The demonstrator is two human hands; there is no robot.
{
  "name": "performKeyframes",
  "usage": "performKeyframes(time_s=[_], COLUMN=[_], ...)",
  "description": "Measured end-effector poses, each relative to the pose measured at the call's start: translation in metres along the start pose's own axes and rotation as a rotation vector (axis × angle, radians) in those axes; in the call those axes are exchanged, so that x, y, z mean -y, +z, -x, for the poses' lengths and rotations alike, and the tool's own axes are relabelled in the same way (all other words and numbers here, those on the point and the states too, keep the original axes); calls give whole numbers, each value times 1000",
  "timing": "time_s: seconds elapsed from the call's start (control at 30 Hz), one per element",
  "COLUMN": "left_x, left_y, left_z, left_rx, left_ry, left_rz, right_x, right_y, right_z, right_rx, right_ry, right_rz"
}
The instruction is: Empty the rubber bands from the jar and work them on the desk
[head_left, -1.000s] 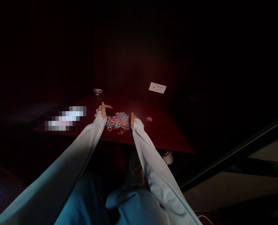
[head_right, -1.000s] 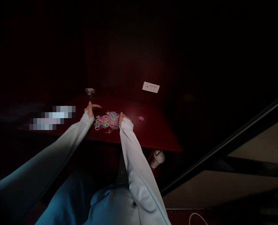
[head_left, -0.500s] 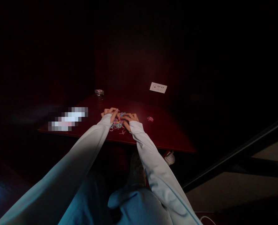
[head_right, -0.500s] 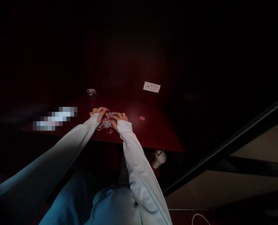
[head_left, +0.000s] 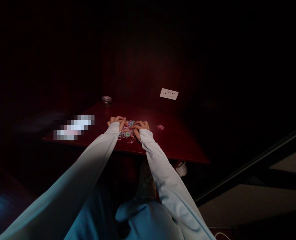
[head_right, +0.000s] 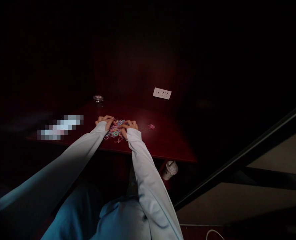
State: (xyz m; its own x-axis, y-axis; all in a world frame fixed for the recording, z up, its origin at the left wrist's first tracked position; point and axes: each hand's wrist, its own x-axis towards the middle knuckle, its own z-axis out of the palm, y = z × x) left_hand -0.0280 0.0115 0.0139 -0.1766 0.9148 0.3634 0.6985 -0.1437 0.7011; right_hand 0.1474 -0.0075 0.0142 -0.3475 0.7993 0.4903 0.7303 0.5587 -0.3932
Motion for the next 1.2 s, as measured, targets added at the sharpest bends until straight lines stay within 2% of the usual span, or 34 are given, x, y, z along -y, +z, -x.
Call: performKeyframes(time_s=[0.43,0.93,1.2], left_x=[8,12,7], left_y=[3,3,0], left_z=[1,-2,2], left_rx=[-60,87,59], left_ry=[95,147,130], left_rz=[-35,-158,-91], right_x=[-8,-22,-22], right_y=[6,13,11], right_z=[-4,-8,-8], right_rx=[-52,-118,-117], right_ry=[42,93,118], right_rz=[-14,-144,-123])
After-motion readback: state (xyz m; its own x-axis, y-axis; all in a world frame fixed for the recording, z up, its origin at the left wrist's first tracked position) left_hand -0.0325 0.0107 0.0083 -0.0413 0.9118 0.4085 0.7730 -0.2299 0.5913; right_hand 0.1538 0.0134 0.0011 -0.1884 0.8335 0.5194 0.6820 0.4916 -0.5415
